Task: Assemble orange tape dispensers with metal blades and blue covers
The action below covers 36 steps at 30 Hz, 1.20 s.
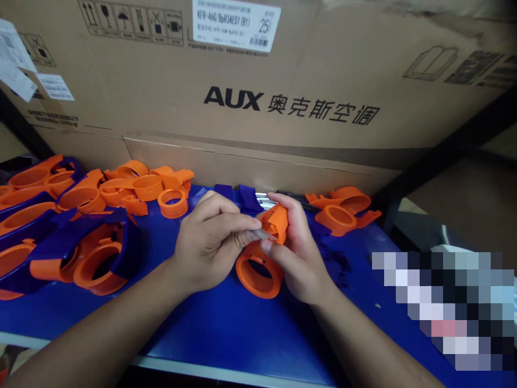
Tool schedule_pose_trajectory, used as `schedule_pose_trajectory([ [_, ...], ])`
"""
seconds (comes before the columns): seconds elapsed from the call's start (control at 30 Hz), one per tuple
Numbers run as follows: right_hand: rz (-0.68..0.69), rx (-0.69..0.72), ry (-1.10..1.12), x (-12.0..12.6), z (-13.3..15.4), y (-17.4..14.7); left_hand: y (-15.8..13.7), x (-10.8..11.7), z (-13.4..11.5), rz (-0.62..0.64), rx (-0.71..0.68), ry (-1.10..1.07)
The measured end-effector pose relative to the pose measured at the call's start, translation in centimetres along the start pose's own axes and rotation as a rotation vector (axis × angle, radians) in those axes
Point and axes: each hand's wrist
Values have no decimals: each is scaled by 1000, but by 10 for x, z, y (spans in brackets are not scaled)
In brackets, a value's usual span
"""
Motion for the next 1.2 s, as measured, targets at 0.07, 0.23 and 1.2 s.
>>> schedule_pose_trajectory([
  [0.07,0,1,-3,1,-1,0,1,1,1,15,-46,8],
  [0.23,17,-16,12,0,3,0,-2,1,3,52,-146,76],
  [1.2,-32,59,-252,-2,8,-1,4,19,2,136,-352,370],
])
Point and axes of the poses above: each hand's wrist, its own y-axis towards the middle knuckle, its own x-axis out of the back of the hand, z = x × y, and after that the axes turned 3 degrees about z, right-handed
